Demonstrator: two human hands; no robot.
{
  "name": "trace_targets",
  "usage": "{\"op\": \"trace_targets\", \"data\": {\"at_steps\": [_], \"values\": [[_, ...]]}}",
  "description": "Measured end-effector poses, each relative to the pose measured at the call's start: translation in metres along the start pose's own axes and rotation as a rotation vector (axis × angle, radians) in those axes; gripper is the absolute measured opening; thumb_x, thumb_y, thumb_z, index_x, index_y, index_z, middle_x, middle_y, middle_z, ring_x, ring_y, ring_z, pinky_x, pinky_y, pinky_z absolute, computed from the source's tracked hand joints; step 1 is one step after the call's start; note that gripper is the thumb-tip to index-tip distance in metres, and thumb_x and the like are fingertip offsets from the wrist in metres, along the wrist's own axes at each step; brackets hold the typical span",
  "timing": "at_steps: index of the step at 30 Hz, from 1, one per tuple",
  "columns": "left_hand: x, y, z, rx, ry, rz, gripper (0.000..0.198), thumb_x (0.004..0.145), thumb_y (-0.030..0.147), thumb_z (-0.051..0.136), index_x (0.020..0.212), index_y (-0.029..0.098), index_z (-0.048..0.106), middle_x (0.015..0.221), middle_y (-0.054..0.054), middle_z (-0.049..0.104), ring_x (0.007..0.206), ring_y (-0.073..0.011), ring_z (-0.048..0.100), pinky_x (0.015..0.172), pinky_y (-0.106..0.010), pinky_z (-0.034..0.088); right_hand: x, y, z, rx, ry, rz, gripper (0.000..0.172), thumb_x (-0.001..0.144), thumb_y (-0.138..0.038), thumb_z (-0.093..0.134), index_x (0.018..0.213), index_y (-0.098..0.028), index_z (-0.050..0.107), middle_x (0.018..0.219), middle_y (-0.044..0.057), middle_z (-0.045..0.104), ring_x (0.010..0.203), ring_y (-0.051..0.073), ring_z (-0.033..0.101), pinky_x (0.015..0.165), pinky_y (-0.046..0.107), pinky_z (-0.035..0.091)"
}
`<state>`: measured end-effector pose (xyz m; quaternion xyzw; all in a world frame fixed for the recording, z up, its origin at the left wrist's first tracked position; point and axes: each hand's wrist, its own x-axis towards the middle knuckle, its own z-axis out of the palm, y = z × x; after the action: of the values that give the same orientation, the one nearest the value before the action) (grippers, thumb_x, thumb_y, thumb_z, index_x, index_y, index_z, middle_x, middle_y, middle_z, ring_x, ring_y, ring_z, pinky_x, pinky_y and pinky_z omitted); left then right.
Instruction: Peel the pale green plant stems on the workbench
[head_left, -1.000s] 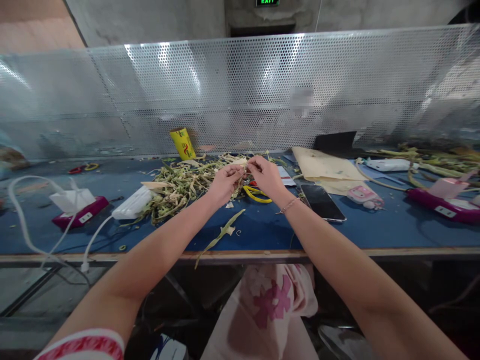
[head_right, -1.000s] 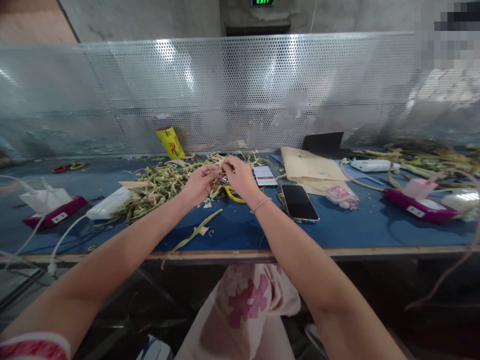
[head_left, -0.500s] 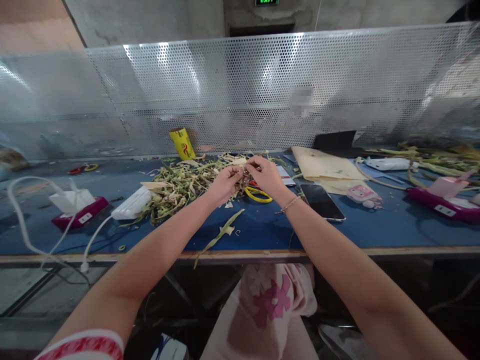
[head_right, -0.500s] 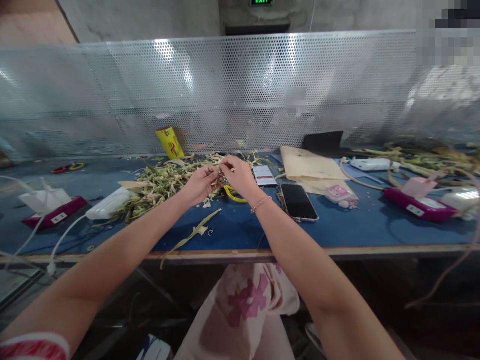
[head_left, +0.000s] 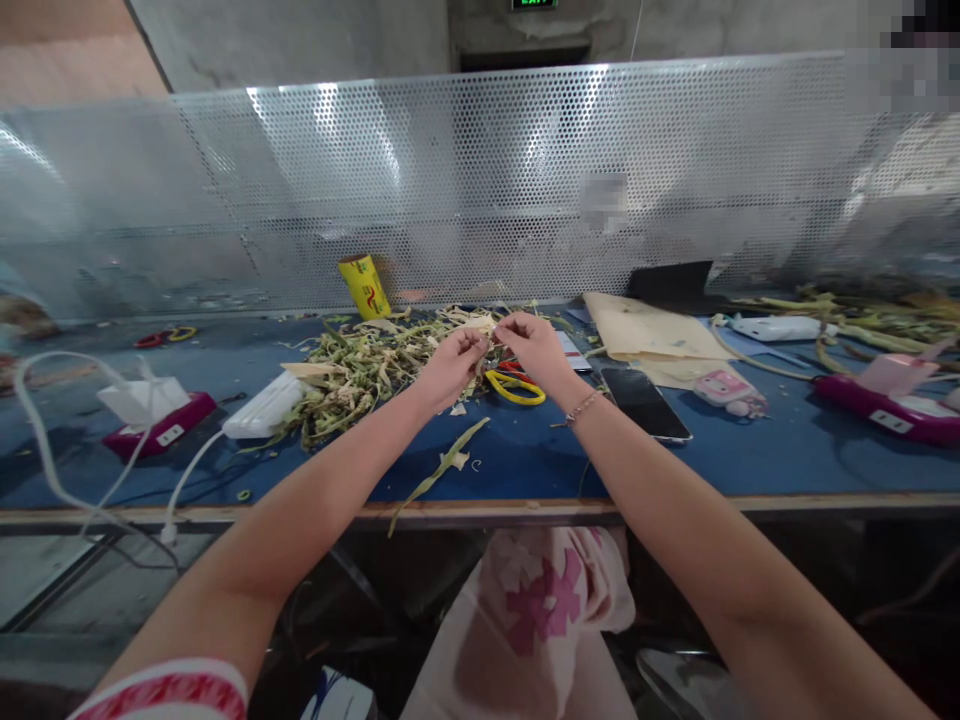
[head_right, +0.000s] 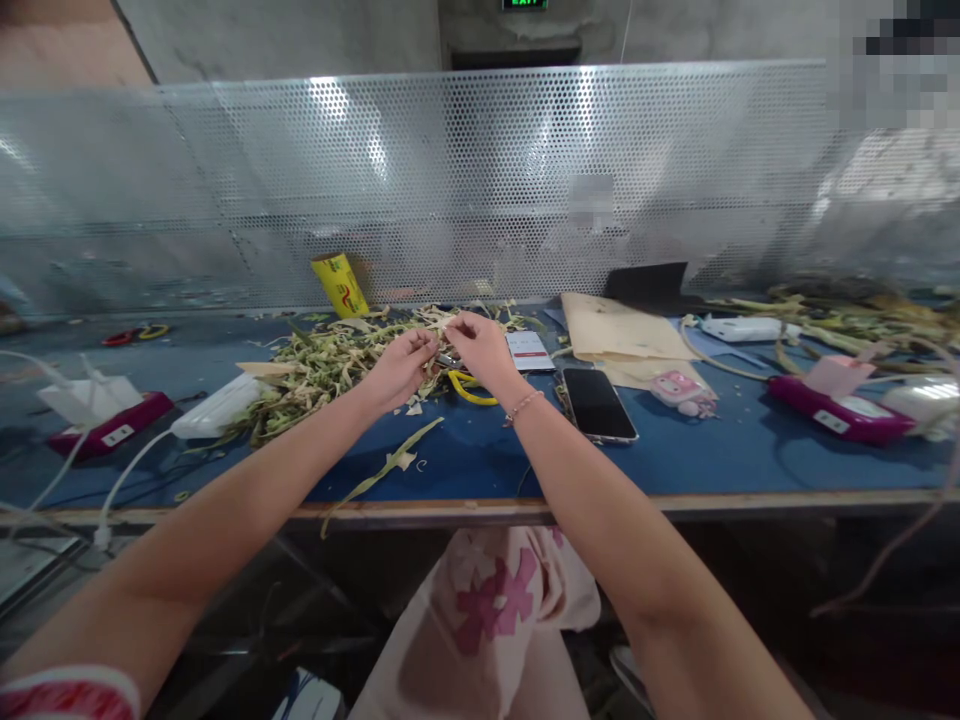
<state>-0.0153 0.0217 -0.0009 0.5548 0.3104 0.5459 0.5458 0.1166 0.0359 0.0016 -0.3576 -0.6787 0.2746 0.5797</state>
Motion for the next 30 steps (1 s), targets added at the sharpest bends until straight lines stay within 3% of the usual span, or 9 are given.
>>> {"op": "trace_targets", "data": {"at_steps": [9, 15, 23, 30], "values": [[0.0001, -0.0001, 0.0016, -0.034, -0.014, -0.022, 0.015, 0.074, 0.018, 0.058, 0.068, 0.015, 0.045, 0.054, 0.006, 0.04, 0.047, -0.0041, 0.038, 0.046, -0.016, 0.034, -0.0004, 0.0008, 0.0019, -0.005, -0.017, 0.005, 0.009, 0.065, -0.025, 0.053, 0.065, -0.016, 0.054, 0.059, -0.001, 0.052, 0.056, 0.01, 0.047, 0.054, 0.024, 0.038], [-0.0006, -0.0006, -0.0007, 0.026, -0.039, 0.008, 0.018, 0.073, 0.022, 0.06, 0.069, 0.016, 0.044, 0.053, 0.007, 0.034, 0.04, -0.0017, 0.026, 0.038, -0.014, 0.021, -0.0009, -0.0012, 0.0003, -0.011, -0.017, 0.002, 0.009, 0.067, -0.024, 0.051, 0.062, -0.017, 0.05, 0.056, -0.003, 0.049, 0.053, 0.009, 0.044, 0.053, 0.024, 0.037], [-0.0005, 0.0034, -0.0003, 0.113, 0.029, 0.006, 0.017, 0.074, 0.021, 0.059, 0.069, 0.016, 0.043, 0.049, 0.009, 0.029, 0.035, -0.0014, 0.019, 0.035, -0.017, 0.012, -0.0007, 0.0015, 0.0014, -0.005, -0.019, 0.003, 0.009, 0.068, -0.024, 0.052, 0.062, -0.017, 0.05, 0.055, -0.003, 0.048, 0.052, 0.009, 0.043, 0.053, 0.024, 0.035], [-0.0012, 0.0003, -0.0034, 0.072, -0.036, 0.013, 0.019, 0.07, 0.025, 0.063, 0.071, 0.016, 0.046, 0.052, 0.008, 0.032, 0.038, -0.0021, 0.024, 0.035, -0.015, 0.015, -0.0004, 0.0005, 0.0016, 0.003, -0.016, 0.012, 0.01, 0.068, -0.025, 0.051, 0.063, -0.017, 0.05, 0.057, -0.003, 0.048, 0.054, 0.009, 0.043, 0.054, 0.024, 0.038]]}}
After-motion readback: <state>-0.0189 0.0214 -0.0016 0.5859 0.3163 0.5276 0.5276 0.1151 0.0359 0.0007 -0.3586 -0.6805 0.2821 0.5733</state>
